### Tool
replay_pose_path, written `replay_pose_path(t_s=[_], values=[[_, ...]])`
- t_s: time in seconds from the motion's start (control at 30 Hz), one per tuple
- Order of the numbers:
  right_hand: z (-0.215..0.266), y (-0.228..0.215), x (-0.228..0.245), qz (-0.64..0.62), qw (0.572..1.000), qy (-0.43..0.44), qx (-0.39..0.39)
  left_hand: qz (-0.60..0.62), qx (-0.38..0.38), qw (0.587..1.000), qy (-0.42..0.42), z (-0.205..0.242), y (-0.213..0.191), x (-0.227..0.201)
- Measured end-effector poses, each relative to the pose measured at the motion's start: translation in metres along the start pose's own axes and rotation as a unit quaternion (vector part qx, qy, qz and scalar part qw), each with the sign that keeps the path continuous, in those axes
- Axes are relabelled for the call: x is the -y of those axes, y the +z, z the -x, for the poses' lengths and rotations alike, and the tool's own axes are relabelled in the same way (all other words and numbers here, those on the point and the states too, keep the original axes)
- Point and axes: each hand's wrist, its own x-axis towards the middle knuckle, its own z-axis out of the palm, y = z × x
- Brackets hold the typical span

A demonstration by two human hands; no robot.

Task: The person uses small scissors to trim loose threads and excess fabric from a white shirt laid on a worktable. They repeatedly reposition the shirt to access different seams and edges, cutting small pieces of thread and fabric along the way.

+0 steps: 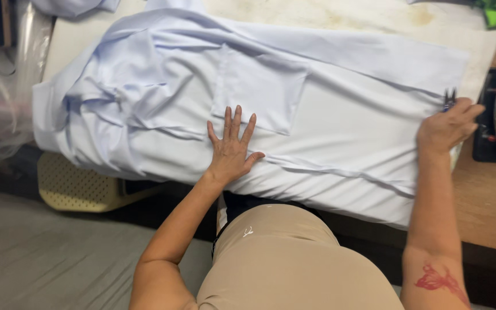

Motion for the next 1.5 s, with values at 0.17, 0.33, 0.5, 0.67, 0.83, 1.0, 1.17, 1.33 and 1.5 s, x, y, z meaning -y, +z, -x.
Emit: replay_pose_path(t_s=[0.17,0.33,0.5,0.67,0.83,1.0,1.17,1.33,1.5], values=[[0.017,-0.042,0.047,0.006,0.992,-0.112,-0.052,-0.045,0.046,0.997,-0.049,0.051,-0.017,0.042],[0.166,-0.075,0.133,0.005,0.977,-0.177,0.115,-0.080,0.064,0.985,-0.136,0.074,-0.071,0.142],[0.210,-0.116,0.147,-0.071,0.985,-0.043,0.154,-0.063,-0.001,0.996,-0.064,0.084,-0.096,0.202],[0.203,-0.139,0.206,-0.033,0.995,-0.052,0.079,0.127,-0.089,0.987,0.033,0.046,-0.076,0.164],[0.210,-0.099,0.339,-0.358,0.912,0.013,0.199,0.227,-0.102,0.961,-0.123,-0.018,-0.048,0.136],[0.197,-0.081,0.416,-0.447,0.856,-0.140,0.219,0.281,-0.048,0.931,-0.229,-0.045,-0.024,0.146],[0.190,-0.080,0.430,-0.403,0.862,-0.217,0.218,0.634,-0.024,0.739,-0.227,-0.046,-0.009,0.166],[0.185,-0.070,0.428,-0.390,0.857,-0.251,0.226,0.729,-0.044,0.635,-0.251,-0.044,0.000,0.165],[0.185,-0.058,0.425,-0.380,0.852,-0.288,0.214,0.733,-0.042,0.632,-0.247,-0.040,-0.001,0.160]])
